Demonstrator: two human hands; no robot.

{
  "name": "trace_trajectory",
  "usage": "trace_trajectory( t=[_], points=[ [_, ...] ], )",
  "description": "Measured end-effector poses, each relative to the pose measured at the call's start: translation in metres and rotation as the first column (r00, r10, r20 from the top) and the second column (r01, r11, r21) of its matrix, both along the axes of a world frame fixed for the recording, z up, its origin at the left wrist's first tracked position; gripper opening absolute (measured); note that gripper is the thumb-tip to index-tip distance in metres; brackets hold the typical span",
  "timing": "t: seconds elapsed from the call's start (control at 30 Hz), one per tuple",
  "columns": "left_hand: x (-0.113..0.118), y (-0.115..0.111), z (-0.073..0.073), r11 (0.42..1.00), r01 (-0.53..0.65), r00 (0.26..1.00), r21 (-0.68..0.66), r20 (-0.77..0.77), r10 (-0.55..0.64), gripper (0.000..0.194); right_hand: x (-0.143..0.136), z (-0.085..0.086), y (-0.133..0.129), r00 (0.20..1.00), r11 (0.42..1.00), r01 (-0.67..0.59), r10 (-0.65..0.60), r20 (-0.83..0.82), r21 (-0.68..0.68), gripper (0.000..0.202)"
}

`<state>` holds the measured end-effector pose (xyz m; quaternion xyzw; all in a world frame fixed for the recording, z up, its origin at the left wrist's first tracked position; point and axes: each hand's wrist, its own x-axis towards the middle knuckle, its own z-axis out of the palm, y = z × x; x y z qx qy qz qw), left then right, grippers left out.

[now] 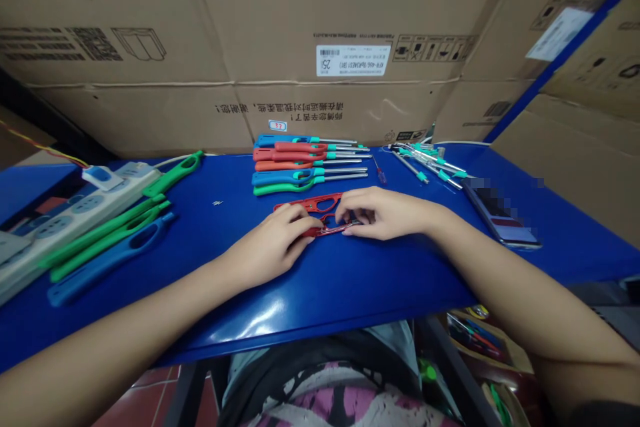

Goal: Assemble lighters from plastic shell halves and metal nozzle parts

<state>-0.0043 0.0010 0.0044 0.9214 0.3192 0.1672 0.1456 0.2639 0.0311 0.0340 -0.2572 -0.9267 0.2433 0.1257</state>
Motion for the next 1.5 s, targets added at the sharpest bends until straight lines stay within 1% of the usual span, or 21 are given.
trace_trajectory(
  t=[0.07,0.1,0.13,0.17,0.23,0.27,0.3,0.37,0.5,0.63,0.7,0.77,0.93,1.03,1.1,1.13,1.17,1.27,1.33,1.4,1.5],
  points=[
    [0.0,0.0,-0.001,1.0,-0.001,1.0,0.008,0.004,0.001,0.027,0.006,0.002,0.007,0.994,0.993,0.107,-0.105,-0.044,0.052,0.023],
    [0.0,0.0,-0.002,1.0,0.001,1.0,0.012,0.011,-0.002,0.027,0.01,0.003,0.011,0.976,0.97,0.214,-0.21,-0.054,0.112,0.022],
    [-0.001,0.0,-0.002,1.0,0.006,1.0,0.021,0.019,-0.006,0.028,0.015,0.003,0.016,0.937,0.919,0.348,-0.343,-0.057,0.184,0.021],
    [-0.001,0.0,-0.003,0.999,0.01,1.0,0.031,0.024,-0.011,0.028,0.02,0.004,0.021,0.868,0.833,0.491,-0.494,-0.057,0.255,0.018],
    [-0.002,0.0,-0.003,0.999,0.011,1.0,0.052,0.024,-0.012,0.028,0.033,0.003,0.032,0.651,0.594,0.718,-0.758,-0.046,0.362,0.016],
    [-0.002,0.0,-0.003,0.998,0.012,1.0,0.059,0.018,-0.013,0.028,0.04,0.001,0.037,0.55,0.501,0.774,-0.835,-0.019,0.388,0.015],
    [-0.002,0.0,-0.003,0.998,0.012,1.0,0.064,0.012,-0.013,0.027,0.047,0.0,0.043,0.469,0.434,0.803,-0.883,0.017,0.408,0.016],
    [-0.003,0.0,-0.002,0.998,0.009,1.0,0.063,0.003,-0.009,0.025,0.06,-0.004,0.052,0.354,0.346,0.822,-0.933,0.071,0.451,0.022],
    [-0.002,0.0,0.0,0.999,-0.008,1.0,0.04,0.006,0.007,0.022,0.084,-0.011,0.064,0.199,0.247,0.858,-0.968,0.152,0.45,0.04],
    [-0.002,0.001,0.001,1.0,-0.006,1.0,0.02,0.017,0.006,0.019,0.103,-0.017,0.071,0.1,0.162,0.896,-0.981,0.168,0.414,0.052],
    [-0.002,0.001,0.001,1.0,-0.001,1.0,0.023,0.019,0.001,0.019,0.111,-0.023,0.075,0.074,0.142,0.91,-0.98,0.184,0.39,0.057],
    [-0.003,0.001,0.001,1.0,0.004,1.0,0.03,0.02,-0.004,0.019,0.117,-0.029,0.081,0.077,0.153,0.92,-0.974,0.215,0.362,0.06],
    [-0.003,0.001,0.001,0.999,0.01,1.0,0.036,0.016,-0.01,0.02,0.118,-0.042,0.092,0.138,0.215,0.92,-0.96,0.243,0.328,0.06],
    [-0.003,0.0,0.001,0.999,0.004,1.0,0.041,0.027,-0.005,0.02,0.107,-0.04,0.09,0.154,0.207,0.911,-0.973,0.171,0.357,0.056],
    [-0.002,0.0,0.002,0.999,-0.001,0.999,0.042,0.033,-0.001,0.021,0.097,-0.034,0.09,0.192,0.217,0.896,-0.976,0.101,0.388,0.051],
    [-0.002,-0.001,0.002,0.999,-0.001,0.999,0.041,0.033,0.0,0.022,0.091,-0.03,0.092,0.235,0.245,0.882,-0.969,0.074,0.403,0.048],
    [-0.002,-0.001,0.002,0.999,-0.003,0.999,0.04,0.033,0.002,0.022,0.085,-0.025,0.095,0.294,0.291,0.862,-0.954,0.059,0.416,0.044],
    [-0.001,-0.001,0.002,0.999,-0.013,0.999,0.038,0.03,0.012,0.022,0.067,-0.011,0.112,0.5,0.487,0.759,-0.861,0.092,0.432,0.039],
    [0.0,-0.002,0.002,0.999,-0.021,1.0,0.039,0.021,0.021,0.022,0.058,-0.005,0.125,0.606,0.602,0.67,-0.782,0.149,0.434,0.04],
    [0.0,-0.003,0.002,0.999,-0.025,1.0,0.04,0.012,0.025,0.022,0.052,-0.002,0.135,0.664,0.679,0.592,-0.716,0.215,0.434,0.043],
    [-0.001,-0.004,0.002,0.999,-0.027,1.0,0.04,0.006,0.026,0.024,0.049,-0.002,0.142,0.685,0.731,0.528,-0.668,0.292,0.433,0.046]
  ],
)
